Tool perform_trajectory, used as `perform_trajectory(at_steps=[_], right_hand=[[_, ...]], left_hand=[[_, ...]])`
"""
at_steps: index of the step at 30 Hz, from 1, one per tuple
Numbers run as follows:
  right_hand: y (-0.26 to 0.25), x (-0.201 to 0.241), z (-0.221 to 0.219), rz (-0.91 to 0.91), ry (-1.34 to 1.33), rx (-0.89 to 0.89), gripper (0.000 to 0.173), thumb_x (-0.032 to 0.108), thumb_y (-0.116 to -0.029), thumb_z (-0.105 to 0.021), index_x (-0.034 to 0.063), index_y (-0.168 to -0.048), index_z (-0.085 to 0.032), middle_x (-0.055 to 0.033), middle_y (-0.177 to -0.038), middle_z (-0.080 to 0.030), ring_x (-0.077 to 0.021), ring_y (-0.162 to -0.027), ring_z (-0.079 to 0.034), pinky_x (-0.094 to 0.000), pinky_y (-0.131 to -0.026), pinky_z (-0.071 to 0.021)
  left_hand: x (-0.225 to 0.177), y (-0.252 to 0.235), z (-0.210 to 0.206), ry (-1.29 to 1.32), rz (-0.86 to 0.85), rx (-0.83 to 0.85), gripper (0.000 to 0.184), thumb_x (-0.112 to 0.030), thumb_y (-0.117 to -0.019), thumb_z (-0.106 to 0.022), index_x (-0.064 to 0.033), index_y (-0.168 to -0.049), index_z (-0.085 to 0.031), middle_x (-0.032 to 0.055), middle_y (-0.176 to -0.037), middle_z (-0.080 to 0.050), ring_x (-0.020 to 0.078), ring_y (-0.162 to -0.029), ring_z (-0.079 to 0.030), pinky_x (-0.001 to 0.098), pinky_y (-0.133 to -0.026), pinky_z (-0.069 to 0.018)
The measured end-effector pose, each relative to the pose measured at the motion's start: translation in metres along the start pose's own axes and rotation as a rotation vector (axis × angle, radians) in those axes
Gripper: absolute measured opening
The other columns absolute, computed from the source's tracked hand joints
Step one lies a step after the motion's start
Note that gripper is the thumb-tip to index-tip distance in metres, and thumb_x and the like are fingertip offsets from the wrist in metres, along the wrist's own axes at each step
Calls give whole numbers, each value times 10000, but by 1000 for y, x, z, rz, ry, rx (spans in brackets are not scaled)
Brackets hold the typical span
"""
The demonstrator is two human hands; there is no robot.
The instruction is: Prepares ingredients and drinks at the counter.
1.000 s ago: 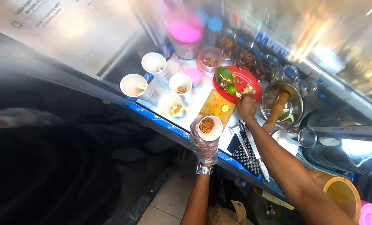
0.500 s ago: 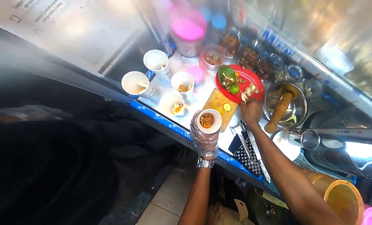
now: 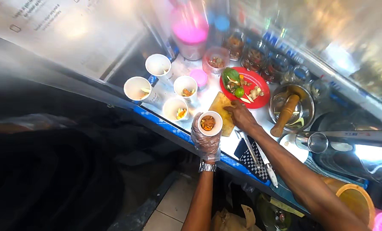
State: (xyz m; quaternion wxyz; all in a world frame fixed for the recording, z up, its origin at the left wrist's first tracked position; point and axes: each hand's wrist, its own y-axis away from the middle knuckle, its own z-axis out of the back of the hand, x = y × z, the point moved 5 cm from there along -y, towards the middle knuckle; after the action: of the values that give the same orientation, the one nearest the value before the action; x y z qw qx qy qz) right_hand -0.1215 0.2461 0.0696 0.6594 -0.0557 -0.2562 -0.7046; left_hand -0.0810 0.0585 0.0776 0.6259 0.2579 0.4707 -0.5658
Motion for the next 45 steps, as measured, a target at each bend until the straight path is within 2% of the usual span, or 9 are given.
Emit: perform_trajectory(at_steps=[4,10,16,22,26,31,35,37,45], right_hand=[[-2,-4,-6,72,55,47,388,-21,-904,-652,120,-1259,-718,-200,-1359,-570,-392,-1211,-589,-509,-1005,-530],[13,-1,-1,138,-27,-109,335,-22,-901,-651,62,-1220,-711,-191,-1295,-589,-342,-1075,-652,-458,-905,-581],[21,-5,4,90,-83,-188,367,-2,-873,-718,59,-1233,-685,-187,-1286,-586,-334,-1071,-652,-459,-881,-590],[55,11,41,26,-460,-292,406,48,-896,-757,124,-1269,-615,-128,-1286,-549,-210,-907,-689,-386,-707,-640],[72,50,83,170,-604,-343,373,44,-877,-786,42,-1219,-639,-118,-1255,-609,-175,-1019,-705,-341,-816,-657],[71,68,74,384,-252,-290,288,202,-872,-789,53,-1098,-689,-85,-1059,-698,-192,-937,-687,-355,-812,-602],[70,66,54,472,-5,-137,370,120,-965,-645,83,-1333,-645,-96,-1269,-663,-287,-1137,-621,-409,-973,-527],[73,68,49,519,121,-119,477,69,-937,-648,114,-1410,-613,-92,-1348,-629,-297,-1160,-605,-422,-922,-526],[77,76,43,559,232,-92,453,31,-899,-673,81,-1344,-607,-131,-1344,-604,-317,-1149,-603,-447,-850,-514]], left_hand=[[-3,10,3,11,35,67,873,-347,-680,-934,-15,-1389,-548,136,-1339,-642,196,-1246,-617,374,-1062,-498],[-4,8,0,82,-1,2,879,-334,-656,-957,-111,-1404,-554,68,-1374,-627,171,-1278,-592,363,-1097,-489],[12,17,-4,45,42,42,844,-358,-676,-944,-77,-1380,-574,83,-1333,-652,168,-1234,-625,367,-1055,-512],[2,13,-3,-7,64,92,857,-373,-686,-934,-33,-1380,-564,122,-1304,-663,194,-1205,-642,378,-1038,-517],[-7,7,-8,24,-29,74,869,-333,-677,-942,-87,-1411,-546,95,-1395,-611,197,-1298,-577,381,-1121,-457],[-11,11,-15,-1,-33,157,810,-357,-749,-882,-129,-1441,-529,83,-1439,-580,193,-1322,-556,397,-1122,-454],[-12,12,-21,-14,-84,190,769,-313,-759,-870,-103,-1424,-547,104,-1438,-579,225,-1346,-533,413,-1143,-426],[-12,14,-21,-30,-82,191,787,-308,-752,-878,-94,-1430,-541,108,-1438,-581,233,-1343,-536,421,-1138,-426],[-43,15,-11,-48,-17,254,472,-234,-893,-760,-159,-1344,-642,30,-1335,-661,151,-1245,-617,385,-1047,-507]])
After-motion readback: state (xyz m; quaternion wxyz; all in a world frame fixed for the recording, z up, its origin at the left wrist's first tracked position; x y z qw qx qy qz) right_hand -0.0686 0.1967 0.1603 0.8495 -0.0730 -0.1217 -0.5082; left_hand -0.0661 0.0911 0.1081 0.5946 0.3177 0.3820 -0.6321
